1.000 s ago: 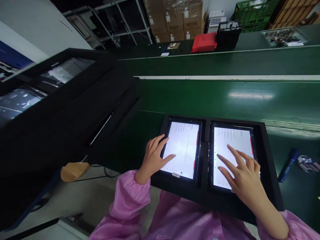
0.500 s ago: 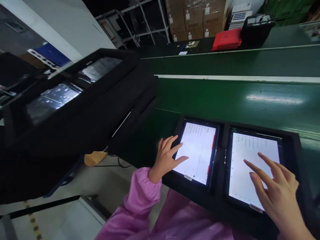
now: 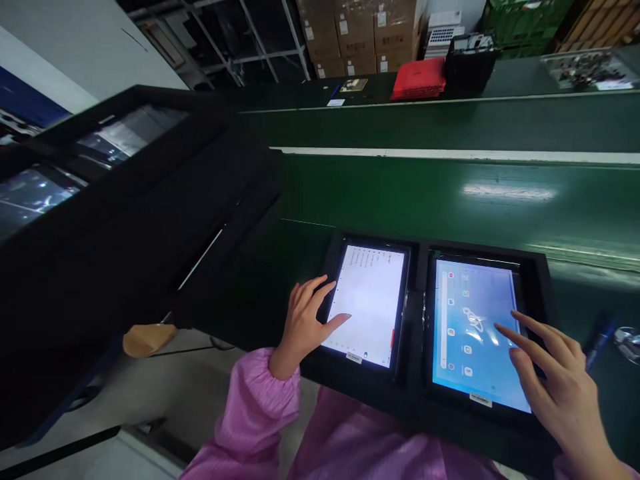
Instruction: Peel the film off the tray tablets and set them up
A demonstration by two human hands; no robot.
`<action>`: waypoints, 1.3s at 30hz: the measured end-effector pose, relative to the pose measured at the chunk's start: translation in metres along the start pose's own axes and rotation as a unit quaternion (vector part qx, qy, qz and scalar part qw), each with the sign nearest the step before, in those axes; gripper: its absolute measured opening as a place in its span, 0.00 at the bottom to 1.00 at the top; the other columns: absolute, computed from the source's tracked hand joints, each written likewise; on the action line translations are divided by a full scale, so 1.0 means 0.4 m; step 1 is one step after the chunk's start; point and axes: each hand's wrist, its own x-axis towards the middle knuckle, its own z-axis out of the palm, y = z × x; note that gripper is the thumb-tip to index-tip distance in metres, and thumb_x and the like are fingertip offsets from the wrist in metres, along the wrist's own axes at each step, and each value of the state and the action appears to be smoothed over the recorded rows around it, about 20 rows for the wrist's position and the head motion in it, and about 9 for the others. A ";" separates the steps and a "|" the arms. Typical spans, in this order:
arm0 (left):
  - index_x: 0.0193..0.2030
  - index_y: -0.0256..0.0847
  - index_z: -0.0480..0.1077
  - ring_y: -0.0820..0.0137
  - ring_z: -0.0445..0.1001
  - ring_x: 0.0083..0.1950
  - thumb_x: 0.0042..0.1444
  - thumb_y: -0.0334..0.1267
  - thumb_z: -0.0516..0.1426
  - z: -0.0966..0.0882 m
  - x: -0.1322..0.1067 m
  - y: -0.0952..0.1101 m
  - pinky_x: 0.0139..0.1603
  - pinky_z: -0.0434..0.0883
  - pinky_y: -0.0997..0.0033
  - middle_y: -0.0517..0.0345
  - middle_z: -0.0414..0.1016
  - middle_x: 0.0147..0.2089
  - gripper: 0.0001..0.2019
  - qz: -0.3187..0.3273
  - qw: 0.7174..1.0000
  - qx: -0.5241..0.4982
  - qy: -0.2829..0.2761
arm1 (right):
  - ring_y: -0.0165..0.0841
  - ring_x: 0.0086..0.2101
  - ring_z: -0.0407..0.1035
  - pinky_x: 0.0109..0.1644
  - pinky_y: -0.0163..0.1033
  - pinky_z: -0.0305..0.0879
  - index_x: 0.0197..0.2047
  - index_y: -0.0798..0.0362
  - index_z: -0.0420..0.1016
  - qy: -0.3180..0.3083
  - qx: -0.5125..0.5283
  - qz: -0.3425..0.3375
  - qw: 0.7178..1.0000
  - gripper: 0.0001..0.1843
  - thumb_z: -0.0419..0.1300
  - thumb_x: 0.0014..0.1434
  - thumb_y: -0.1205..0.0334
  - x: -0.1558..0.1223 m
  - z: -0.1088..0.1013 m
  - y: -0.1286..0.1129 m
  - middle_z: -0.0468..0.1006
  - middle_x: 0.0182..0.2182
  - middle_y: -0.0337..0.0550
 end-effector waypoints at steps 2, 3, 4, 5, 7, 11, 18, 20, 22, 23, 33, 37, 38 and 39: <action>0.56 0.38 0.68 0.60 0.77 0.53 0.73 0.57 0.46 -0.001 0.001 0.001 0.56 0.69 0.53 0.45 0.76 0.54 0.24 0.000 1.000 -0.002 -0.002 | 0.44 0.46 0.64 0.44 0.45 0.58 0.45 0.62 0.74 0.002 0.012 -0.004 1.000 0.15 0.48 0.74 0.65 -0.004 -0.001 0.000 0.72 0.47 0.58; 0.56 0.38 0.68 0.60 0.77 0.52 0.74 0.57 0.46 -0.001 0.001 0.001 0.56 0.69 0.53 0.45 0.76 0.54 0.24 0.000 1.000 -0.002 -0.002 | 0.44 0.46 0.64 0.45 0.46 0.58 0.46 0.62 0.74 0.006 0.012 -0.010 1.000 0.15 0.48 0.74 0.65 -0.006 0.000 0.001 0.72 0.47 0.58; 0.56 0.38 0.68 0.60 0.77 0.52 0.74 0.56 0.46 -0.001 0.001 0.001 0.55 0.70 0.53 0.45 0.76 0.54 0.24 0.001 1.000 -0.001 -0.002 | 0.45 0.46 0.64 0.46 0.46 0.58 0.46 0.61 0.74 0.011 0.010 -0.015 1.000 0.15 0.47 0.74 0.65 -0.008 0.003 0.002 0.72 0.47 0.57; 0.56 0.38 0.68 0.60 0.77 0.52 0.74 0.56 0.46 -0.001 0.000 0.001 0.55 0.70 0.53 0.45 0.76 0.54 0.24 0.003 1.000 0.001 -0.001 | 0.45 0.46 0.63 0.47 0.46 0.57 0.46 0.61 0.74 0.012 0.008 -0.016 1.000 0.15 0.47 0.74 0.65 -0.008 0.005 0.003 0.71 0.48 0.58; 0.56 0.37 0.68 0.60 0.77 0.52 0.74 0.56 0.46 0.001 -0.002 0.000 0.54 0.70 0.53 0.45 0.76 0.54 0.23 0.006 1.000 0.003 0.000 | 0.45 0.46 0.63 0.47 0.46 0.56 0.46 0.61 0.74 0.009 0.000 -0.012 1.000 0.16 0.47 0.75 0.64 -0.008 0.011 0.004 0.71 0.48 0.58; 0.56 0.38 0.70 0.59 0.77 0.53 0.73 0.56 0.47 0.009 -0.009 -0.003 0.56 0.69 0.52 0.44 0.76 0.54 0.24 -0.004 1.000 -0.017 -0.001 | 0.46 0.46 0.63 0.44 0.45 0.55 0.46 0.61 0.75 -0.001 -0.031 -0.013 0.999 0.20 0.45 0.76 0.61 -0.004 0.014 -0.001 0.72 0.49 0.58; 0.54 0.37 0.72 0.60 0.77 0.54 0.73 0.58 0.46 0.005 -0.012 0.004 0.57 0.69 0.52 0.45 0.77 0.55 0.26 -0.029 0.999 -0.025 -0.001 | 0.50 0.51 0.67 0.48 0.52 0.64 0.58 0.42 0.80 -0.105 -0.026 0.129 0.986 0.25 0.49 0.71 0.44 -0.067 0.036 0.001 0.72 0.56 0.52; 0.54 0.38 0.73 0.59 0.77 0.54 0.73 0.59 0.46 0.001 -0.013 0.006 0.57 0.69 0.51 0.45 0.77 0.55 0.27 -0.040 0.999 -0.027 -0.007 | 0.52 0.52 0.67 0.49 0.54 0.66 0.61 0.38 0.79 -0.125 0.007 0.163 0.979 0.27 0.52 0.67 0.40 -0.089 0.051 0.007 0.72 0.57 0.52; 0.53 0.38 0.75 0.59 0.77 0.54 0.72 0.59 0.48 -0.001 -0.015 0.006 0.58 0.69 0.50 0.45 0.77 0.55 0.27 -0.047 0.998 -0.029 -0.013 | 0.54 0.52 0.67 0.49 0.56 0.66 0.61 0.37 0.78 -0.120 0.026 0.165 0.978 0.28 0.53 0.64 0.38 -0.100 0.063 0.012 0.71 0.58 0.52; 0.53 0.38 0.76 0.58 0.77 0.54 0.71 0.59 0.48 -0.001 -0.017 0.005 0.57 0.70 0.50 0.45 0.77 0.55 0.27 -0.047 0.998 -0.030 -0.015 | 0.54 0.52 0.67 0.49 0.56 0.67 0.61 0.36 0.78 -0.116 0.029 0.165 0.979 0.28 0.53 0.64 0.38 -0.101 0.067 0.014 0.71 0.58 0.52; 0.47 0.41 0.81 0.54 0.77 0.55 0.66 0.56 0.58 0.003 -0.027 0.007 0.57 0.72 0.42 0.41 0.76 0.56 0.20 -0.055 0.998 -0.034 -0.021 | 0.48 0.34 0.70 0.26 0.47 0.66 0.56 0.51 0.67 0.038 -0.072 -0.034 0.996 0.15 0.47 0.71 0.58 -0.024 0.029 0.012 0.76 0.46 0.59; 0.51 0.39 0.79 0.57 0.77 0.55 0.67 0.57 0.57 0.007 -0.037 0.002 0.62 0.70 0.45 0.43 0.77 0.55 0.22 -0.072 0.996 -0.047 -0.006 | 0.49 0.36 0.70 0.26 0.47 0.66 0.55 0.51 0.67 0.048 -0.084 -0.034 0.995 0.15 0.46 0.72 0.58 -0.008 0.032 0.000 0.76 0.46 0.58; 0.52 0.39 0.79 0.58 0.77 0.56 0.68 0.56 0.56 0.007 -0.034 -0.003 0.63 0.69 0.46 0.44 0.77 0.55 0.22 -0.077 0.996 -0.054 -0.009 | 0.48 0.36 0.69 0.26 0.47 0.65 0.54 0.52 0.68 0.050 -0.085 -0.031 0.995 0.15 0.46 0.72 0.58 -0.005 0.033 -0.001 0.76 0.46 0.58; 0.52 0.39 0.79 0.58 0.76 0.56 0.70 0.54 0.53 0.006 -0.026 -0.010 0.64 0.68 0.46 0.45 0.77 0.55 0.22 -0.080 0.995 -0.064 -0.017 | 0.48 0.36 0.70 0.27 0.47 0.65 0.54 0.53 0.68 0.050 -0.086 -0.028 0.995 0.15 0.46 0.72 0.58 -0.001 0.033 -0.002 0.76 0.46 0.59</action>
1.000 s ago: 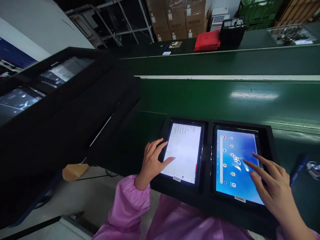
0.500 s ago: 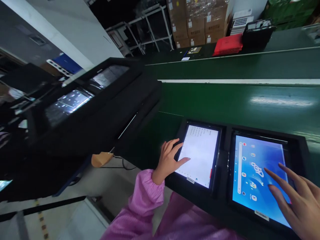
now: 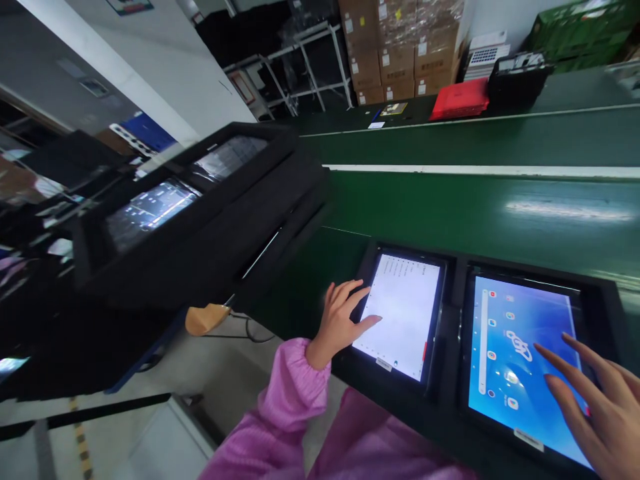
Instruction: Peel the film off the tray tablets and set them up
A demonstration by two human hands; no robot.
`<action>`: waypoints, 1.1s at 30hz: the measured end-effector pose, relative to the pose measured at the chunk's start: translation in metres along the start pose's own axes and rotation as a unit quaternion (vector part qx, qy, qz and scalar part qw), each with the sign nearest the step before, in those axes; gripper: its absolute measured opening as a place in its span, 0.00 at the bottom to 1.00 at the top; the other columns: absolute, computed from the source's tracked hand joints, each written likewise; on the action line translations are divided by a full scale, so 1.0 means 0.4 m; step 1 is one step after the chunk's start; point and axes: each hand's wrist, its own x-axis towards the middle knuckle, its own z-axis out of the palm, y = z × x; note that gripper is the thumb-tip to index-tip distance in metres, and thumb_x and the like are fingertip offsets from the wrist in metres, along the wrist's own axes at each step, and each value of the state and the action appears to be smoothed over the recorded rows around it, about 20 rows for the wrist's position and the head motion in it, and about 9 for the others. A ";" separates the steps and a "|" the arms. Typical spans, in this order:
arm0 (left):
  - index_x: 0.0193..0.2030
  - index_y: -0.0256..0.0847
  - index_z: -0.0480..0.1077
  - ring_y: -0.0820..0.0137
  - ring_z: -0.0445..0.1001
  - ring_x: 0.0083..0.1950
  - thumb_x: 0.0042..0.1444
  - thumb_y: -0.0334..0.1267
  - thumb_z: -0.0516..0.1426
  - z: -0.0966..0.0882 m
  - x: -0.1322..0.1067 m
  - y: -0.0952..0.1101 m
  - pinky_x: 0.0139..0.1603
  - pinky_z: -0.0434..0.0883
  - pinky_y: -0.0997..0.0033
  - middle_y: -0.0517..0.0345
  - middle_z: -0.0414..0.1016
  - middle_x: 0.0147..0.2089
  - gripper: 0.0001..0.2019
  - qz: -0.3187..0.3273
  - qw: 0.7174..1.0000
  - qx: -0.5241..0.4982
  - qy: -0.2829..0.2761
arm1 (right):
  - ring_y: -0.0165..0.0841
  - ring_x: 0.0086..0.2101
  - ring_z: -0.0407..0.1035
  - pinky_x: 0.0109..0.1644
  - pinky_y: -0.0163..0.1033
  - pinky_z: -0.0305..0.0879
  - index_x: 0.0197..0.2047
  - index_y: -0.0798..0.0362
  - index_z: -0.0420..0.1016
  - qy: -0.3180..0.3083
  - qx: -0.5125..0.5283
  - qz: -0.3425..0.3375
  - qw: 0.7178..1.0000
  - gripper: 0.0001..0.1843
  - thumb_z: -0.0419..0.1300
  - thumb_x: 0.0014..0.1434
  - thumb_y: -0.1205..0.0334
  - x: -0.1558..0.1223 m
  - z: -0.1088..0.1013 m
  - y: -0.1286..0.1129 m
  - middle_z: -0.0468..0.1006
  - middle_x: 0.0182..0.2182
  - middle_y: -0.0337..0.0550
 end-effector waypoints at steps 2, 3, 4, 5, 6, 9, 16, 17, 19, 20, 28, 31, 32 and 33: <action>0.56 0.41 0.78 0.58 0.75 0.59 0.73 0.50 0.47 -0.005 0.033 -0.009 0.65 0.67 0.43 0.45 0.77 0.57 0.22 -0.009 0.999 -0.025 -0.047 | 0.49 0.36 0.69 0.28 0.47 0.63 0.51 0.55 0.71 -0.014 -0.005 -0.010 1.000 0.16 0.45 0.73 0.58 0.006 0.001 0.005 0.76 0.46 0.60; 0.57 0.43 0.78 0.57 0.74 0.61 0.74 0.49 0.45 -0.006 0.057 -0.012 0.66 0.65 0.39 0.45 0.76 0.59 0.23 -0.016 0.996 -0.040 -0.082 | 0.49 0.36 0.69 0.28 0.46 0.63 0.49 0.57 0.73 -0.019 -0.010 -0.014 1.000 0.17 0.45 0.73 0.58 0.009 0.002 0.009 0.76 0.46 0.60; 0.59 0.45 0.77 0.55 0.71 0.64 0.74 0.48 0.44 -0.005 0.085 -0.012 0.68 0.62 0.34 0.45 0.74 0.62 0.24 -0.024 0.990 -0.054 -0.129 | 0.49 0.37 0.69 0.28 0.46 0.62 0.47 0.58 0.75 -0.020 -0.015 -0.019 0.999 0.19 0.45 0.74 0.58 0.009 0.004 0.013 0.75 0.47 0.61; 0.61 0.46 0.77 0.53 0.68 0.68 0.74 0.47 0.44 -0.002 0.114 -0.009 0.69 0.57 0.29 0.44 0.71 0.65 0.23 -0.034 0.982 -0.065 -0.175 | 0.49 0.38 0.69 0.29 0.45 0.63 0.46 0.59 0.77 -0.026 -0.016 -0.013 0.999 0.21 0.45 0.74 0.58 0.007 0.006 0.018 0.75 0.49 0.61; 0.62 0.47 0.76 0.52 0.64 0.71 0.74 0.45 0.45 0.004 0.142 -0.004 0.71 0.51 0.26 0.44 0.68 0.68 0.22 -0.045 0.973 -0.068 -0.217 | 0.49 0.40 0.69 0.31 0.46 0.63 0.46 0.58 0.79 -0.045 -0.009 0.008 0.999 0.23 0.45 0.74 0.56 0.003 0.008 0.023 0.75 0.51 0.61; 0.66 0.49 0.73 0.49 0.55 0.76 0.73 0.43 0.48 0.028 0.201 0.019 0.71 0.38 0.22 0.45 0.60 0.74 0.21 -0.058 0.949 -0.059 -0.305 | 0.50 0.46 0.69 0.41 0.49 0.65 0.54 0.47 0.82 -0.142 0.034 0.113 0.983 0.24 0.48 0.72 0.47 -0.027 0.012 0.034 0.72 0.57 0.56; 0.64 0.46 0.75 0.50 0.58 0.74 0.74 0.49 0.45 0.062 0.169 0.017 0.71 0.37 0.22 0.43 0.64 0.71 0.24 -0.040 0.963 -0.078 -0.255 | 0.53 0.52 0.64 0.52 0.57 0.62 0.59 0.42 0.79 -0.210 0.084 0.179 0.957 0.27 0.54 0.65 0.39 -0.077 0.014 0.047 0.68 0.60 0.56; 0.64 0.46 0.76 0.51 0.59 0.73 0.75 0.50 0.44 0.064 0.161 0.012 0.72 0.39 0.22 0.43 0.65 0.70 0.24 -0.038 0.965 -0.087 -0.245 | 0.53 0.52 0.64 0.52 0.56 0.62 0.58 0.42 0.79 -0.210 0.083 0.177 0.958 0.26 0.54 0.65 0.40 -0.071 0.018 0.047 0.69 0.59 0.56; 0.63 0.46 0.76 0.52 0.61 0.72 0.75 0.51 0.41 0.067 0.152 0.002 0.72 0.40 0.24 0.43 0.68 0.68 0.27 -0.030 0.968 -0.105 -0.228 | 0.51 0.52 0.65 0.53 0.56 0.62 0.57 0.43 0.79 -0.190 0.073 0.154 0.967 0.23 0.53 0.68 0.45 -0.048 0.024 0.043 0.70 0.58 0.56; 0.62 0.46 0.77 0.53 0.62 0.71 0.75 0.52 0.40 0.068 0.149 -0.001 0.72 0.41 0.24 0.43 0.69 0.67 0.28 -0.027 0.969 -0.111 -0.220 | 0.51 0.51 0.66 0.52 0.54 0.62 0.56 0.46 0.79 -0.161 0.068 0.125 0.977 0.21 0.52 0.70 0.48 -0.035 0.027 0.040 0.70 0.57 0.57; 0.61 0.48 0.77 0.54 0.64 0.70 0.75 0.52 0.41 0.065 0.152 0.003 0.72 0.42 0.25 0.44 0.70 0.65 0.27 -0.033 0.970 -0.118 -0.209 | 0.50 0.46 0.65 0.47 0.47 0.56 0.46 0.65 0.73 -0.029 0.030 -0.057 0.997 0.14 0.46 0.71 0.70 0.031 0.015 0.038 0.71 0.50 0.67; 0.62 0.50 0.76 0.53 0.63 0.71 0.75 0.48 0.46 0.067 0.164 0.007 0.72 0.41 0.23 0.46 0.69 0.67 0.22 -0.040 0.967 -0.101 -0.232 | 0.49 0.46 0.64 0.47 0.47 0.56 0.45 0.67 0.74 -0.027 0.033 -0.057 0.997 0.16 0.47 0.71 0.70 0.037 0.021 0.035 0.71 0.50 0.67; 0.63 0.51 0.76 0.53 0.62 0.72 0.74 0.47 0.47 0.068 0.165 0.008 0.71 0.40 0.22 0.46 0.68 0.68 0.20 -0.040 0.965 -0.092 -0.242 | 0.49 0.45 0.64 0.47 0.48 0.56 0.44 0.68 0.76 -0.026 0.033 -0.058 0.997 0.17 0.46 0.72 0.70 0.037 0.024 0.032 0.71 0.50 0.68; 0.63 0.52 0.75 0.52 0.62 0.72 0.74 0.47 0.49 0.067 0.162 0.011 0.70 0.38 0.20 0.46 0.67 0.69 0.20 -0.037 0.965 -0.080 -0.248 | 0.49 0.44 0.64 0.46 0.48 0.56 0.44 0.70 0.77 -0.028 0.032 -0.059 0.997 0.19 0.47 0.72 0.69 0.035 0.024 0.029 0.71 0.49 0.69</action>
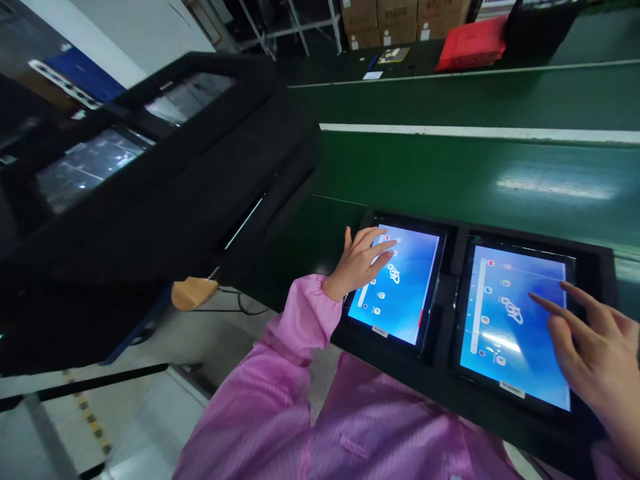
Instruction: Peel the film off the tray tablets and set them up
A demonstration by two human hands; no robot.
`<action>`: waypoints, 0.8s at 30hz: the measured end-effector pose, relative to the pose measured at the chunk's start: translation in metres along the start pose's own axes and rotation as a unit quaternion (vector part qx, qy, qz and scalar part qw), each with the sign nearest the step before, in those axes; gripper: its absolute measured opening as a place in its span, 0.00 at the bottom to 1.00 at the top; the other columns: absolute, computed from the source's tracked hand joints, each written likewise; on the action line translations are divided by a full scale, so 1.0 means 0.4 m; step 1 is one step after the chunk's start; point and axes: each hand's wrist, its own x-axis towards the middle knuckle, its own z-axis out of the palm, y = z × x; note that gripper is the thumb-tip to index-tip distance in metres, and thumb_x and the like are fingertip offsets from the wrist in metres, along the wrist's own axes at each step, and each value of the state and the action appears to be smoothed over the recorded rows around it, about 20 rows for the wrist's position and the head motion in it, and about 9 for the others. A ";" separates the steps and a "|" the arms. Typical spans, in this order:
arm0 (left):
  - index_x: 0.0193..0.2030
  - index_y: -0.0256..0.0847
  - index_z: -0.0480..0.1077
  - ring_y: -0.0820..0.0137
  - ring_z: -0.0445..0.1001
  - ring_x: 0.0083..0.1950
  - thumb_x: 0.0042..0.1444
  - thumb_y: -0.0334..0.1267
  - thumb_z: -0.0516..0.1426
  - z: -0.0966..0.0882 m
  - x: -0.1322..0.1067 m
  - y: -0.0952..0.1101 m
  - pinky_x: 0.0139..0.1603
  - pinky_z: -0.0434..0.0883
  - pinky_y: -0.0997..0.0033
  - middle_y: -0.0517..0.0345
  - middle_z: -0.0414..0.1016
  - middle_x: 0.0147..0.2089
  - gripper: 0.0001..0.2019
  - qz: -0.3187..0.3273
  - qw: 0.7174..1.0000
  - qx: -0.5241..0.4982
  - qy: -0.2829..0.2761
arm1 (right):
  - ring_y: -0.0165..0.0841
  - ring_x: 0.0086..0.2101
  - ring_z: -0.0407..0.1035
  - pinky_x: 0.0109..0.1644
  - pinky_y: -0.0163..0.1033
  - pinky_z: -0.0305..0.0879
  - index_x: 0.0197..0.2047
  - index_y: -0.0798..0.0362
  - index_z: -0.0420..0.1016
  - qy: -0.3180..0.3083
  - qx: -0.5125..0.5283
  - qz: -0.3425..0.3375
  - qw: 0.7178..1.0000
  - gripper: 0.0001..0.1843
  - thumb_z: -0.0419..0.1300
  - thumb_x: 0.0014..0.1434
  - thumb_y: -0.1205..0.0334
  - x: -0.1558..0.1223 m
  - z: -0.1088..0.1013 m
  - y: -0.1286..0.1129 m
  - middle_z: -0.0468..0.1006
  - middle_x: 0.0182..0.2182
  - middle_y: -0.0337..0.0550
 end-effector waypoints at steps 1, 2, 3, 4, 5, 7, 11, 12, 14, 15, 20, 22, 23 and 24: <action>0.64 0.52 0.75 0.50 0.61 0.73 0.73 0.47 0.50 0.002 -0.008 0.003 0.69 0.37 0.18 0.46 0.66 0.70 0.20 0.004 1.000 0.016 -0.002 | 0.49 0.43 0.64 0.46 0.48 0.57 0.43 0.70 0.79 -0.001 -0.003 0.000 1.000 0.21 0.47 0.73 0.68 -0.005 -0.002 -0.004 0.72 0.49 0.69; 0.65 0.50 0.74 0.48 0.60 0.73 0.73 0.49 0.50 0.003 -0.023 0.007 0.67 0.37 0.16 0.44 0.66 0.70 0.20 0.016 0.999 0.036 0.005 | 0.49 0.43 0.63 0.46 0.48 0.58 0.42 0.70 0.80 -0.004 -0.010 0.004 1.000 0.22 0.47 0.73 0.66 -0.013 -0.008 -0.009 0.72 0.50 0.69; 0.65 0.47 0.74 0.46 0.61 0.73 0.72 0.50 0.50 0.004 -0.046 0.010 0.66 0.37 0.14 0.42 0.66 0.70 0.22 0.036 0.997 0.059 0.019 | 0.48 0.43 0.63 0.46 0.48 0.59 0.41 0.69 0.81 -0.010 -0.014 0.006 1.000 0.24 0.46 0.74 0.64 -0.025 -0.018 -0.013 0.73 0.51 0.68; 0.64 0.42 0.74 0.45 0.62 0.72 0.72 0.52 0.50 0.002 -0.074 0.013 0.65 0.37 0.13 0.40 0.67 0.69 0.24 0.071 0.993 0.082 0.038 | 0.48 0.44 0.64 0.46 0.48 0.60 0.40 0.67 0.83 -0.014 -0.011 0.003 1.000 0.26 0.46 0.75 0.62 -0.040 -0.033 -0.017 0.73 0.51 0.67; 0.62 0.38 0.75 0.46 0.65 0.69 0.73 0.53 0.48 -0.002 -0.108 0.014 0.66 0.38 0.14 0.38 0.69 0.67 0.25 0.121 0.985 0.104 0.065 | 0.47 0.45 0.64 0.46 0.48 0.62 0.39 0.64 0.84 -0.033 0.002 -0.003 0.999 0.27 0.46 0.75 0.60 -0.055 -0.051 -0.019 0.74 0.52 0.64; 0.54 0.37 0.78 0.58 0.70 0.65 0.75 0.48 0.45 -0.018 -0.179 0.009 0.76 0.31 0.31 0.44 0.76 0.60 0.23 0.236 0.960 0.125 0.090 | 0.43 0.48 0.67 0.45 0.44 0.67 0.36 0.55 0.86 -0.090 0.087 -0.013 0.992 0.28 0.47 0.76 0.56 -0.079 -0.091 -0.018 0.75 0.53 0.55; 0.38 0.45 0.75 0.70 0.71 0.65 0.75 0.42 0.45 -0.070 -0.260 -0.008 0.82 0.41 0.58 0.58 0.80 0.53 0.20 0.294 0.949 -0.098 0.064 | 0.35 0.47 0.71 0.45 0.38 0.73 0.27 0.48 0.81 -0.088 0.203 0.032 0.975 0.28 0.50 0.76 0.55 -0.057 -0.116 0.026 0.78 0.50 0.43; 0.41 0.45 0.75 0.71 0.71 0.64 0.75 0.41 0.44 -0.081 -0.262 -0.007 0.81 0.46 0.58 0.57 0.80 0.53 0.19 0.283 0.946 -0.142 0.065 | 0.37 0.46 0.72 0.44 0.40 0.74 0.27 0.51 0.82 -0.087 0.180 0.044 0.979 0.28 0.50 0.75 0.55 -0.034 -0.100 0.045 0.79 0.48 0.47; 0.48 0.45 0.73 0.72 0.73 0.62 0.75 0.40 0.45 -0.095 -0.249 0.002 0.79 0.53 0.58 0.57 0.79 0.53 0.15 0.270 0.945 -0.170 0.068 | 0.45 0.43 0.73 0.41 0.50 0.74 0.36 0.54 0.86 -0.078 0.111 0.072 0.988 0.30 0.47 0.76 0.49 0.024 -0.040 0.079 0.80 0.46 0.53; 0.50 0.45 0.73 0.72 0.73 0.62 0.75 0.40 0.46 -0.099 -0.238 0.010 0.79 0.54 0.58 0.56 0.79 0.52 0.14 0.271 0.946 -0.165 0.069 | 0.53 0.44 0.73 0.38 0.56 0.72 0.41 0.54 0.87 -0.085 0.101 0.099 0.986 0.33 0.45 0.75 0.45 0.058 -0.003 0.092 0.78 0.51 0.57; 0.51 0.44 0.72 0.72 0.74 0.60 0.74 0.43 0.49 -0.097 -0.198 0.065 0.80 0.51 0.57 0.57 0.79 0.51 0.12 0.304 0.943 -0.125 0.062 | 0.67 0.59 0.63 0.49 0.75 0.62 0.45 0.52 0.87 -0.221 0.131 0.225 0.940 0.10 0.66 0.63 0.59 0.218 0.147 0.089 0.70 0.62 0.59; 0.50 0.43 0.72 0.73 0.74 0.59 0.73 0.43 0.51 -0.096 -0.179 0.087 0.80 0.51 0.58 0.58 0.80 0.49 0.10 0.314 0.941 -0.110 0.061 | 0.66 0.61 0.60 0.52 0.75 0.59 0.41 0.51 0.87 -0.242 0.147 0.265 0.922 0.06 0.67 0.62 0.63 0.257 0.174 0.077 0.69 0.63 0.56; 0.49 0.43 0.72 0.73 0.75 0.58 0.73 0.43 0.52 -0.096 -0.164 0.099 0.80 0.51 0.58 0.58 0.80 0.48 0.10 0.322 0.938 -0.109 0.062 | 0.66 0.62 0.60 0.52 0.74 0.59 0.39 0.51 0.87 -0.241 0.154 0.279 0.917 0.05 0.67 0.62 0.64 0.268 0.184 0.074 0.69 0.64 0.55; 0.48 0.43 0.72 0.73 0.75 0.57 0.73 0.43 0.53 -0.095 -0.145 0.111 0.79 0.52 0.59 0.59 0.80 0.47 0.09 0.330 0.935 -0.113 0.067 | 0.66 0.62 0.59 0.51 0.73 0.59 0.37 0.52 0.86 -0.234 0.160 0.287 0.915 0.05 0.67 0.62 0.65 0.273 0.191 0.074 0.69 0.63 0.54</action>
